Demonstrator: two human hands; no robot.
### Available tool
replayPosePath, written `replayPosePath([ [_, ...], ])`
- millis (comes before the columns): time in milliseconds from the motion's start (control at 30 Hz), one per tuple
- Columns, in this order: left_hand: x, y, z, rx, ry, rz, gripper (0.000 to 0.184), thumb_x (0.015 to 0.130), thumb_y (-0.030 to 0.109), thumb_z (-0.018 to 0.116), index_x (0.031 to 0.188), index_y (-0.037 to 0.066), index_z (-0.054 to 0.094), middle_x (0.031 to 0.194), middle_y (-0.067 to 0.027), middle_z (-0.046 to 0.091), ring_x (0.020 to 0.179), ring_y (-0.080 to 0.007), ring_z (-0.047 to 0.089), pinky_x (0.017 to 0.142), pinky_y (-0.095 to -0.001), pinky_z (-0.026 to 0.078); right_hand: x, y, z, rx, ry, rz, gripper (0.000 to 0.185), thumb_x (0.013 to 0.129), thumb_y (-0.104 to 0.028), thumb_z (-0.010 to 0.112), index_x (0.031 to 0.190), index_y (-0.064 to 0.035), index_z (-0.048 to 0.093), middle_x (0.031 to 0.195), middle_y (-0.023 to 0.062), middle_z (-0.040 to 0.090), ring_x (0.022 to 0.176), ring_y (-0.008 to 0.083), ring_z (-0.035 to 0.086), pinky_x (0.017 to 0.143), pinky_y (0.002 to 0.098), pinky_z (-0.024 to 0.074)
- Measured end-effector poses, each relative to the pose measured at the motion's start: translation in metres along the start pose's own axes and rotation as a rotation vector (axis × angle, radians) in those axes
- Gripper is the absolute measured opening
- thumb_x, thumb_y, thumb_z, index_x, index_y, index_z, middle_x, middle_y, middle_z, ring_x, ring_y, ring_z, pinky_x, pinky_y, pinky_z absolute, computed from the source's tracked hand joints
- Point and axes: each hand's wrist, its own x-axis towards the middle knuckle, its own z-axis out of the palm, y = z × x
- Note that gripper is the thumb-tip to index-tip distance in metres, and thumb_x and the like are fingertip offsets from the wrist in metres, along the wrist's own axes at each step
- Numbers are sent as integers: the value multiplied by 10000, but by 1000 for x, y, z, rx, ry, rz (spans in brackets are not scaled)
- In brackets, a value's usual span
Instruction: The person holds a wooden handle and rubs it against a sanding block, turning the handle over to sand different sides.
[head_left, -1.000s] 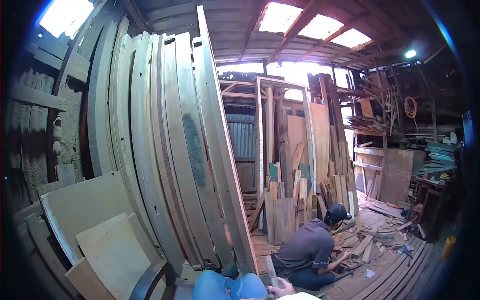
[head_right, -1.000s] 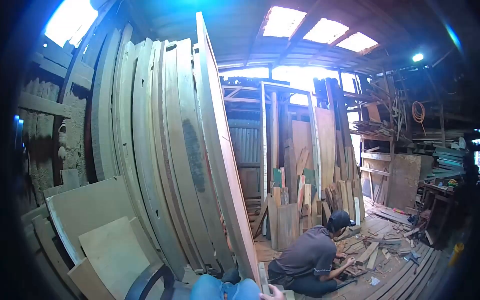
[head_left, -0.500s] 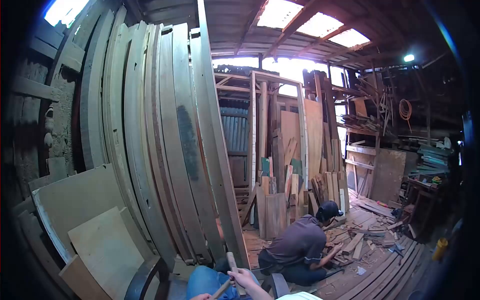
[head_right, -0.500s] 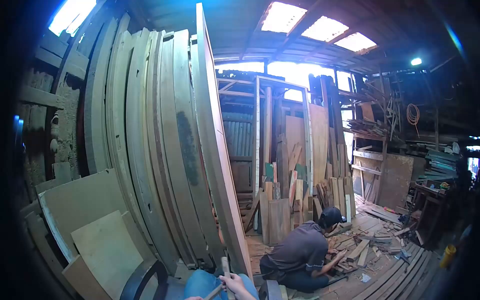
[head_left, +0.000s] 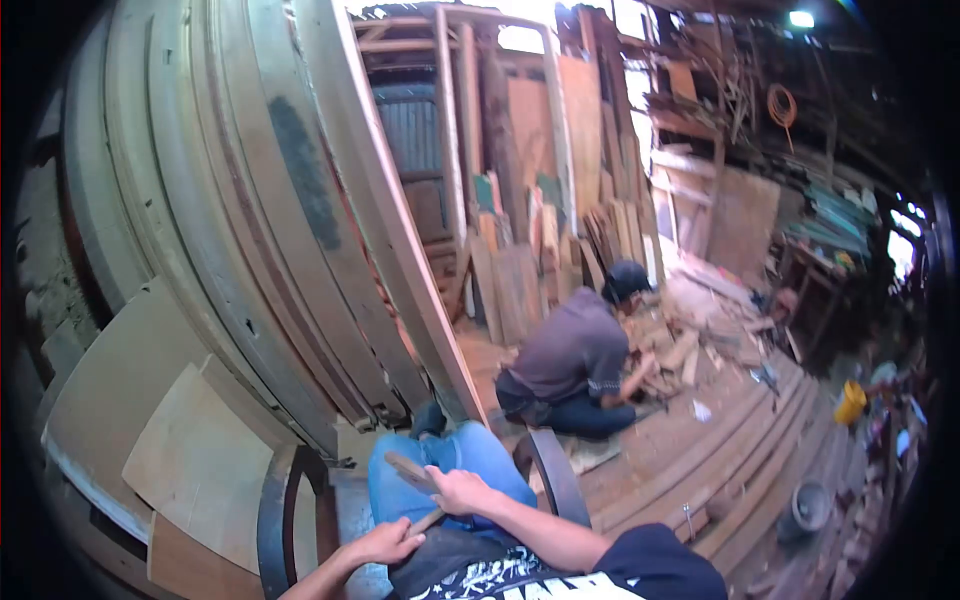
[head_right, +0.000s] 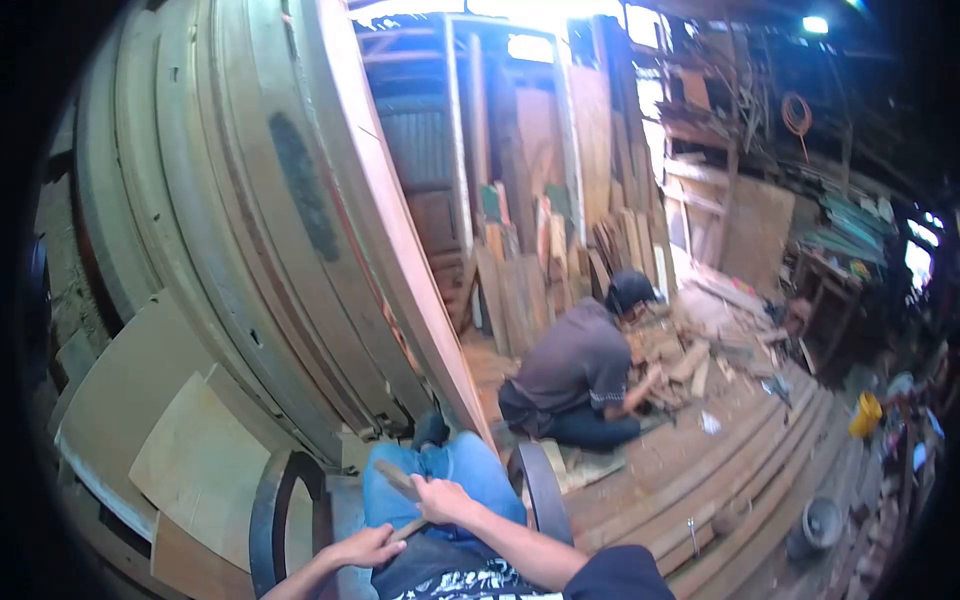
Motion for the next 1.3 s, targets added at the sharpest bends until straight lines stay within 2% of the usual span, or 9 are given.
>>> replayPosePath([
  [300, -4, 3, 4, -85, 84, -25, 411, 942, 395, 576, 925, -15, 548, 763, -269, 636, 762, -466, 642, 679, -509, 492, 1, 10, 37, -185, -35, -193, 525, 899, -279, 602, 1328, 1, 488, 877, 221, 687, 816, 406, 685, 719, 507, 547],
  [433, -6, 12, -1, -99, 91, -24, 356, 947, 335, 597, 915, -17, 556, 634, -134, 597, 582, -238, 642, 568, -396, 485, 4, 8, 36, -256, -21, -218, 510, 886, -246, 583, 1315, 19, 509, 857, 212, 687, 799, 386, 691, 698, 496, 549],
  [533, -6, 13, -2, -61, 80, -22, 390, 952, 360, 568, 973, -29, 564, 725, -238, 623, 702, -400, 661, 640, -468, 493, 3, 7, 30, -215, -76, -193, 519, 888, -234, 580, 1334, 18, 494, 864, 203, 691, 816, 372, 697, 701, 486, 552],
  [567, -4, 7, 2, -84, 129, 25, 373, 948, 347, 588, 899, -21, 551, 639, -144, 579, 574, -238, 590, 571, -402, 460, 1, 6, 26, -214, -85, -194, 519, 888, -234, 580, 1334, 18, 494, 864, 203, 691, 816, 372, 697, 701, 486, 552],
  [600, -5, 7, 3, -88, 127, 19, 373, 948, 347, 588, 899, -21, 551, 639, -144, 579, 574, -238, 590, 571, -402, 460, 0, 4, 23, -220, -96, -182, 511, 893, -234, 581, 1328, 20, 495, 869, 204, 692, 823, 372, 698, 707, 484, 552],
  [933, -4, 10, -1, -56, 112, 16, 376, 950, 348, 581, 918, -25, 557, 647, -166, 572, 595, -291, 590, 592, -412, 453, 1, 0, 21, -256, -128, -164, 534, 903, -248, 586, 1359, 9, 478, 880, 200, 695, 843, 372, 699, 727, 474, 552],
  [1100, -6, 15, -2, -61, 97, 5, 378, 956, 355, 561, 968, -23, 565, 733, -245, 601, 732, -439, 623, 653, -489, 467, -2, -2, 14, -260, -149, -185, 493, 902, -158, 496, 1350, 48, 486, 939, 192, 701, 873, 342, 708, 729, 456, 559],
  [1233, -3, 7, 2, -70, 114, 20, 360, 952, 327, 581, 928, -31, 564, 643, -170, 582, 592, -286, 605, 592, -411, 459, 0, 2, 23, -237, -82, -187, 464, 893, -233, 594, 1280, 7, 504, 877, 200, 696, 830, 371, 700, 716, 472, 553],
  [1300, -5, 15, -2, -57, 68, -24, 369, 955, 340, 562, 970, -28, 570, 725, -251, 601, 729, -441, 626, 650, -489, 468, 0, 3, 24, -247, -105, -177, 474, 895, -235, 594, 1291, 7, 500, 880, 200, 697, 835, 370, 700, 721, 472, 552],
])
